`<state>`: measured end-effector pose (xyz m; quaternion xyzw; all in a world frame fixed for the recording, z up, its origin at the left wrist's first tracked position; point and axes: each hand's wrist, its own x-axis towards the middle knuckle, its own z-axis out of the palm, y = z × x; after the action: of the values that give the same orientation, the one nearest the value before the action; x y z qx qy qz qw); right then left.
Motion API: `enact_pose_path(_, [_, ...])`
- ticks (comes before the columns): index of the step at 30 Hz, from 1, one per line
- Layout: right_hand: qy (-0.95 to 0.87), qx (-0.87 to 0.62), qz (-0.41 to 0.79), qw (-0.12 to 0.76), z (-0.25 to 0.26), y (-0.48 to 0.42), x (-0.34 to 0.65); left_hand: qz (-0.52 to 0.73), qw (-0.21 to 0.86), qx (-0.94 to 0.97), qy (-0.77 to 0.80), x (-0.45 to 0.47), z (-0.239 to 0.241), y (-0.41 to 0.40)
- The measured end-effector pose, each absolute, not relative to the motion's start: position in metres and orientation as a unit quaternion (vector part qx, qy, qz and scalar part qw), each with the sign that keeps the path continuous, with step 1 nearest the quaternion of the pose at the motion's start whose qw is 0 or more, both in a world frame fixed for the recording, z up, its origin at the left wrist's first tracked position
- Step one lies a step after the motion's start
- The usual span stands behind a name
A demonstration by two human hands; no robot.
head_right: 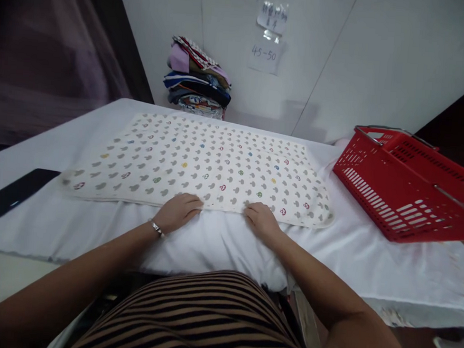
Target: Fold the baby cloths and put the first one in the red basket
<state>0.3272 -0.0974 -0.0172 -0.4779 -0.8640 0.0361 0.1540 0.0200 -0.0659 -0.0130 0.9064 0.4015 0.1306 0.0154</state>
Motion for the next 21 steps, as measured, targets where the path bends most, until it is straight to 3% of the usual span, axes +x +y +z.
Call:
enact_pose_path(14, [-0.864, -0.459, 0.086, 0.189, -0.008, -0.074, 0.322, 0.135, -0.033, 0.901, 0.411, 0.037, -0.009, -0.057])
enact_pose_path(18, [-0.853, -0.472, -0.018, 0.221, -0.002, -0.068, 0.323, 0.165, -0.117, 0.886, 0.417, 0.039, -0.007, -0.049])
enact_pose_path(21, [-0.883, -0.435, -0.059, 0.167, -0.010, -0.070, 0.323, 0.164, -0.160, 0.896, 0.382, 0.038, -0.012, -0.047])
